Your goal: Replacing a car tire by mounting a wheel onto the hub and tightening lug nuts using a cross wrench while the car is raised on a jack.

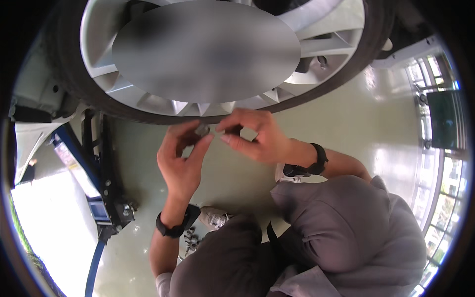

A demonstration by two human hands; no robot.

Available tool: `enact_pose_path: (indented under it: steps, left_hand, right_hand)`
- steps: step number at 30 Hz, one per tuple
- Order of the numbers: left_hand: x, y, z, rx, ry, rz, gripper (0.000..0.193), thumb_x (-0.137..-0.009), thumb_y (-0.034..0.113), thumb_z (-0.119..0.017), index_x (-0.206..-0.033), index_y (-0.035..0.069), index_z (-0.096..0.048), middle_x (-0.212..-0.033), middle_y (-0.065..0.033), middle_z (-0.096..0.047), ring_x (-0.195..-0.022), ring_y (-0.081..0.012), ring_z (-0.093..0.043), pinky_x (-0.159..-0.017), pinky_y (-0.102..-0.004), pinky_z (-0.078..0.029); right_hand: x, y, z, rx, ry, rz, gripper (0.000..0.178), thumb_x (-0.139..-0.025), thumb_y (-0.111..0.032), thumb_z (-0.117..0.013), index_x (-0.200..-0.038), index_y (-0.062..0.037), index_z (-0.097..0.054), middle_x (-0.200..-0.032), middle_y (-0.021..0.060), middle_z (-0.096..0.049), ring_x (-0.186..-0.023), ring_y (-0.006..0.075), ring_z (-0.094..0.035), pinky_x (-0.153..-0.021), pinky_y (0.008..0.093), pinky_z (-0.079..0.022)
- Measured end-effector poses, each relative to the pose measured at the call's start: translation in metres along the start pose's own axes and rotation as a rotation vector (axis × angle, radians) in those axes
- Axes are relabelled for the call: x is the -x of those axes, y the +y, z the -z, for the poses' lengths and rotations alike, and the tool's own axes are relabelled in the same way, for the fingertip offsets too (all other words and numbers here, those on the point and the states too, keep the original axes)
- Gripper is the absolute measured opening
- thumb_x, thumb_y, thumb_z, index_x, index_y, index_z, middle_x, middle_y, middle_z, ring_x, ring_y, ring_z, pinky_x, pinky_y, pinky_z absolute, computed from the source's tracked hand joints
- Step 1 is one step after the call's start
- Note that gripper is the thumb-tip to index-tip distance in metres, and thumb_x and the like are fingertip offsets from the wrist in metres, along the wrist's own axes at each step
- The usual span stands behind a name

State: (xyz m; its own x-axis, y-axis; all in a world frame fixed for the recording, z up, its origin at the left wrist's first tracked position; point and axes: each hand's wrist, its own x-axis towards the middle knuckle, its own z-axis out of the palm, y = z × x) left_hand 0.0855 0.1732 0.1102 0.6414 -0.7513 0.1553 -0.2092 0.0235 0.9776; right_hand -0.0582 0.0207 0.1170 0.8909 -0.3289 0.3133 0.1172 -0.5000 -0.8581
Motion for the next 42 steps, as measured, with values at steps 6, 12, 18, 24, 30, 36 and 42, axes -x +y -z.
enact_pose_path:
  steps: [6, 12, 18, 24, 30, 36, 42]
  left_hand:
    - [-0.038, 0.000, -0.056, -0.099, 0.200, -0.514, 0.032, -0.075, -0.004, -0.083, -0.103, 0.006, -0.071, -0.103, -0.0061, -0.070, -0.084, -0.0201, -0.071, -0.069, -0.0317, -0.056]
    - [-0.052, 0.008, -0.075, -0.130, 0.274, -0.759, 0.039, -0.071, -0.009, -0.081, -0.104, 0.009, -0.070, -0.102, -0.0081, -0.071, -0.089, -0.0224, -0.070, -0.071, -0.0315, -0.057]
    - [-0.057, 0.012, -0.076, -0.069, 0.198, -0.788, 0.042, -0.070, -0.013, -0.078, -0.106, 0.007, -0.068, -0.107, -0.0102, -0.071, -0.090, -0.0248, -0.069, -0.074, -0.0325, -0.057]
    - [-0.063, 0.011, -0.079, -0.022, 0.204, -0.760, 0.037, -0.077, -0.011, -0.075, -0.111, 0.003, -0.065, -0.116, -0.0150, -0.070, -0.098, -0.0290, -0.070, -0.080, -0.0350, -0.058]
    - [-0.073, 0.008, -0.075, 0.028, 0.185, -0.617, 0.035, -0.080, -0.009, -0.070, -0.113, 0.002, -0.064, -0.117, -0.0159, -0.069, -0.101, -0.0298, -0.069, -0.084, -0.0366, -0.057]
    - [-0.076, -0.001, -0.068, -0.132, 0.174, -0.644, 0.033, -0.078, -0.010, -0.069, -0.109, 0.003, -0.067, -0.110, -0.0124, -0.069, -0.096, -0.0281, -0.067, -0.080, -0.0365, -0.054]
    - [-0.084, -0.002, -0.077, -0.185, 0.191, -0.723, 0.032, -0.076, -0.007, -0.071, -0.105, 0.005, -0.069, -0.105, -0.0071, -0.068, -0.087, -0.0261, -0.062, -0.074, -0.0368, -0.051]
  right_hand:
    - [0.005, -0.016, 0.018, -0.216, 0.208, -0.176, 0.038, -0.093, -0.010, -0.073, -0.124, 0.0030, -0.055, -0.108, 0.0083, -0.064, -0.095, 0.0140, -0.066, -0.080, 0.0292, -0.056]
    - [0.000, -0.023, 0.026, -0.234, 0.360, -0.228, 0.041, -0.088, -0.012, -0.080, -0.118, 0.0009, -0.055, -0.104, 0.0079, -0.066, -0.094, 0.0143, -0.068, -0.077, 0.0282, -0.057]
    - [-0.014, -0.025, 0.032, 0.037, 0.470, -0.077, 0.036, -0.082, -0.008, -0.083, -0.110, 0.0001, -0.062, -0.096, 0.0062, -0.069, -0.089, 0.0135, -0.070, -0.072, 0.0265, -0.058]
    - [-0.035, -0.019, 0.041, 0.336, 0.530, 0.210, 0.030, -0.079, 0.003, -0.080, -0.107, 0.0024, -0.068, -0.101, 0.0113, -0.069, -0.084, 0.0165, -0.070, -0.074, 0.0273, -0.059]
    - [-0.064, -0.011, 0.058, 0.807, 0.652, 0.317, 0.027, -0.075, 0.001, -0.083, -0.101, -0.0064, -0.076, -0.091, 0.0044, -0.073, -0.070, 0.0118, -0.070, -0.055, 0.0222, -0.056]
    - [-0.076, -0.004, 0.061, 0.933, 0.691, 0.453, 0.019, -0.075, 0.000, -0.083, -0.093, -0.0054, -0.078, -0.085, 0.0038, -0.070, -0.061, 0.0118, -0.064, -0.049, 0.0234, -0.049]
    - [-0.075, -0.005, 0.063, 1.069, 0.684, 0.339, 0.019, -0.073, -0.004, -0.085, -0.090, -0.0093, -0.078, -0.079, -0.0006, -0.065, -0.053, 0.0103, -0.056, -0.045, 0.0259, -0.042]
